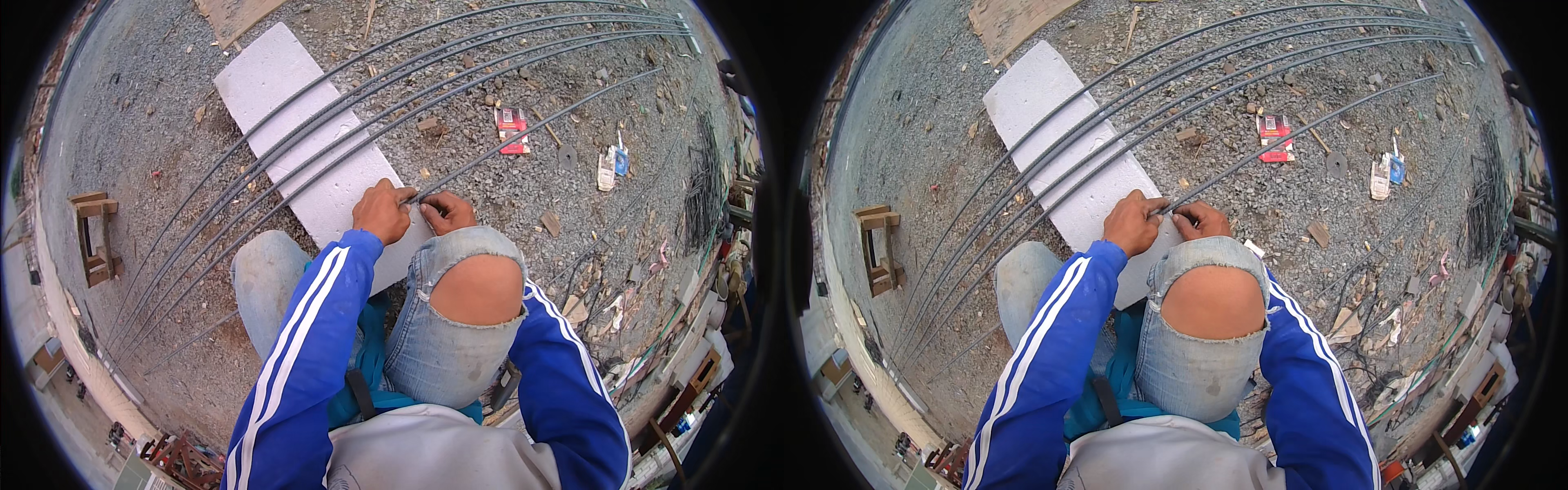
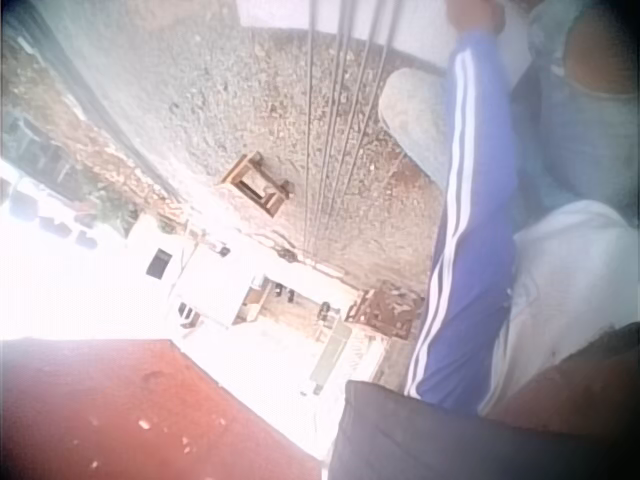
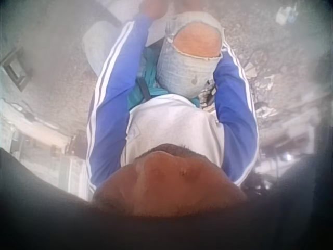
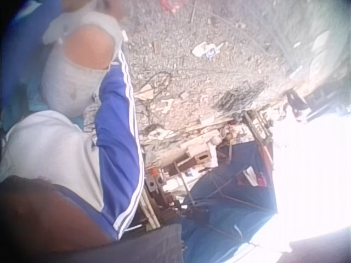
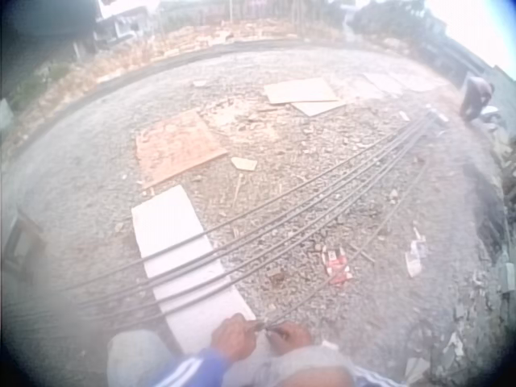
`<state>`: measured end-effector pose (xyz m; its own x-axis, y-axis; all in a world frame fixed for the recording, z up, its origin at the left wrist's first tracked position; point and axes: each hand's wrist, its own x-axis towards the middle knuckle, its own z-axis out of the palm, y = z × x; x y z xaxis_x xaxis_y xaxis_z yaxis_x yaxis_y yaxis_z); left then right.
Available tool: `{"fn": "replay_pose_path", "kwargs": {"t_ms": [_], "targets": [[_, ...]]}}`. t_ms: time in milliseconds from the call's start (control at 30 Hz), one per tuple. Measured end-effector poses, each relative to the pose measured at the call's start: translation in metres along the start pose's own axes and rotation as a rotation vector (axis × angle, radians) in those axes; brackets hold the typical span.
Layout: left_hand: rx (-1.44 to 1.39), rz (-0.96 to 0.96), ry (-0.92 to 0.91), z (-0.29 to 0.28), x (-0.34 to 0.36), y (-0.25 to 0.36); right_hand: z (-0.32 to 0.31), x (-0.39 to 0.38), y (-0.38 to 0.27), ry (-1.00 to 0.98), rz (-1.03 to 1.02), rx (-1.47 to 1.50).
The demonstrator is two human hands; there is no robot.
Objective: The person measures and marks metal rods with a tape measure and a marker before cutting them using an angle grinder.
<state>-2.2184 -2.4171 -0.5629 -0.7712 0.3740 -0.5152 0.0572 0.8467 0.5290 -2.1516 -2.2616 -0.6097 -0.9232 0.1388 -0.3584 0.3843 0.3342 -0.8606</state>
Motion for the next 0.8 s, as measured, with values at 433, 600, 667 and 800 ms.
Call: {"fn": "replay_pose_path", "kwargs": {"t_ms": [433,600,667,800], "targets": [[0.006,-0.019,-0.032,-0.002,0.001,0.002,0.002,-0.001,0.008,0.25,-0.15,-0.181],[-0.002,-0.005,-0.01,0.001,0.001,0.0,-0.004,-0.012,0.01,0.127,-0.443,-0.268],[-0.003,-0.009,-0.016,0.0,0.001,0.001,0.001,-0.01,0.012,0.166,-0.419,-0.268],[-0.009,-0.007,-0.009,0.001,0.0,0.0,0.006,-0.007,0.009,0.198,-0.298,-0.159]]}}
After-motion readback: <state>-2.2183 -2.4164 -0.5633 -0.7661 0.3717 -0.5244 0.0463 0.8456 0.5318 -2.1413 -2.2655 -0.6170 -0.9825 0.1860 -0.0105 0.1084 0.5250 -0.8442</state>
